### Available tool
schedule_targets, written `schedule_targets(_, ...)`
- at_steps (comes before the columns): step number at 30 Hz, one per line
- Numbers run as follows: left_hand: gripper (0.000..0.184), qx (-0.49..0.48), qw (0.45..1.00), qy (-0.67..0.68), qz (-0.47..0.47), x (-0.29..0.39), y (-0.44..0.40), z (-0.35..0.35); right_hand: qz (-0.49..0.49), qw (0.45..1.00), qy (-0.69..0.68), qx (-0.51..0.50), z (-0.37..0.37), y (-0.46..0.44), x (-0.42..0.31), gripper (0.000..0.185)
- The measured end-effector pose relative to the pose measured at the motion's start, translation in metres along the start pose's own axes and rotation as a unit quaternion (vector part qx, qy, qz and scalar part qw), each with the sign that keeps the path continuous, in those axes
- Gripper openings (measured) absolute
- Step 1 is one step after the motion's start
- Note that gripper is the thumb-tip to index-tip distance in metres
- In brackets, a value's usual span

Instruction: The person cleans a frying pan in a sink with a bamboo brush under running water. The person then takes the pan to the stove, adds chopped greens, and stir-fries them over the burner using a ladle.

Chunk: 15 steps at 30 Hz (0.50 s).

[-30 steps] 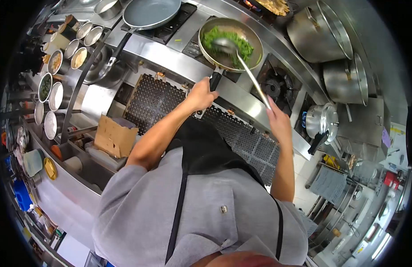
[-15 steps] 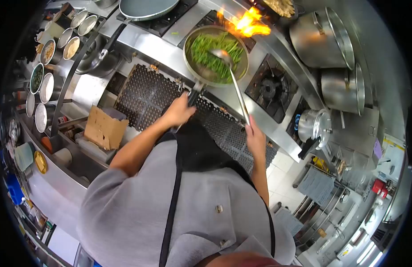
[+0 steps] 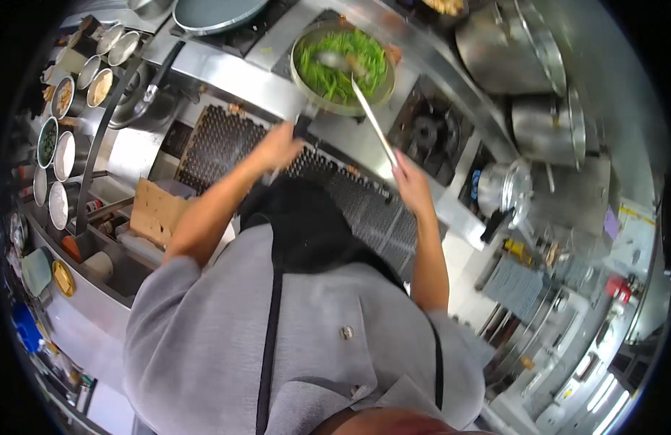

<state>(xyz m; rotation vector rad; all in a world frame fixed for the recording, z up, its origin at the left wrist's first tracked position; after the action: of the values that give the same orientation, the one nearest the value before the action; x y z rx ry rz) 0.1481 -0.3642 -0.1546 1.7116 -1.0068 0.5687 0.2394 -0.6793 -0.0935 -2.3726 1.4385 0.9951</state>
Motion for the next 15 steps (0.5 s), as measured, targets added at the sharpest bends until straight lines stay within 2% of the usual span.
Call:
schedule_targets(1, 0.034, 0.119, 0.984, -0.048, 0.124, -0.016, 0.016, -0.006, -0.098, 0.994, 0.043, -0.004, -0.016, 0.015, 0.016, 0.044)
schedule_targets(2, 0.035, 0.153, 0.969, -0.068, 0.180, -0.015, 0.033, -0.009, -0.184, 0.979, 0.082, -0.004, -0.025, 0.030, 0.024, 0.045)
schedule_targets(3, 0.037, 0.190, 0.950, -0.089, 0.232, -0.001, 0.058, -0.018, -0.147, 0.988, 0.037, -0.005, -0.033, 0.027, 0.023, 0.045)
schedule_targets(4, 0.037, 0.186, 0.952, -0.091, 0.225, 0.012, 0.045, -0.028, -0.143, 0.989, 0.033, -0.011, -0.024, 0.016, 0.019, 0.045)
schedule_targets(5, 0.040, 0.065, 0.995, -0.051, 0.057, 0.020, 0.011, -0.022, -0.059, 0.998, 0.001, -0.013, -0.019, 0.001, -0.002, 0.044)
schedule_targets(6, 0.044, -0.048, 0.993, -0.014, -0.104, 0.010, -0.006, -0.006, 0.014, 1.000, -0.026, -0.005, -0.013, -0.018, -0.008, 0.042)
schedule_targets(8, 0.043, -0.032, 0.997, -0.017, -0.070, -0.004, 0.019, 0.011, 0.009, 1.000, -0.010, -0.023, -0.003, -0.008, 0.018, 0.041)
schedule_targets(10, 0.042, 0.021, 1.000, -0.016, -0.016, -0.015, 0.027, -0.002, -0.119, 0.992, 0.038, -0.029, -0.027, 0.014, 0.039, 0.041)
schedule_targets(12, 0.041, 0.053, 0.998, -0.007, 0.013, -0.030, 0.028, -0.019, -0.114, 0.992, 0.012, -0.044, -0.047, 0.006, 0.024, 0.043)
schedule_targets(14, 0.040, 0.129, 0.970, -0.073, 0.193, -0.040, -0.009, 0.002, -0.058, 0.998, 0.024, 0.000, -0.040, -0.001, 0.015, 0.044)
schedule_targets(15, 0.039, 0.018, 0.997, -0.073, 0.001, 0.003, -0.006, -0.008, -0.021, 1.000, 0.006, 0.022, -0.023, -0.016, 0.017, 0.044)
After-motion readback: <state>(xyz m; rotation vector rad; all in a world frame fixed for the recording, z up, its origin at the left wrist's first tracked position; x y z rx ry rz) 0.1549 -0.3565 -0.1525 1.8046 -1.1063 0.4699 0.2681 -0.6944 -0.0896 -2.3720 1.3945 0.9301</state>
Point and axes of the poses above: each hand's wrist, its own y-axis away from the middle knuckle, its own z-axis out of the palm, x = y × z, the point moved 8 cm from there along -y, towards the middle knuckle, and after that the axes turned 12 degrees about -z, right-handed, at the moved point
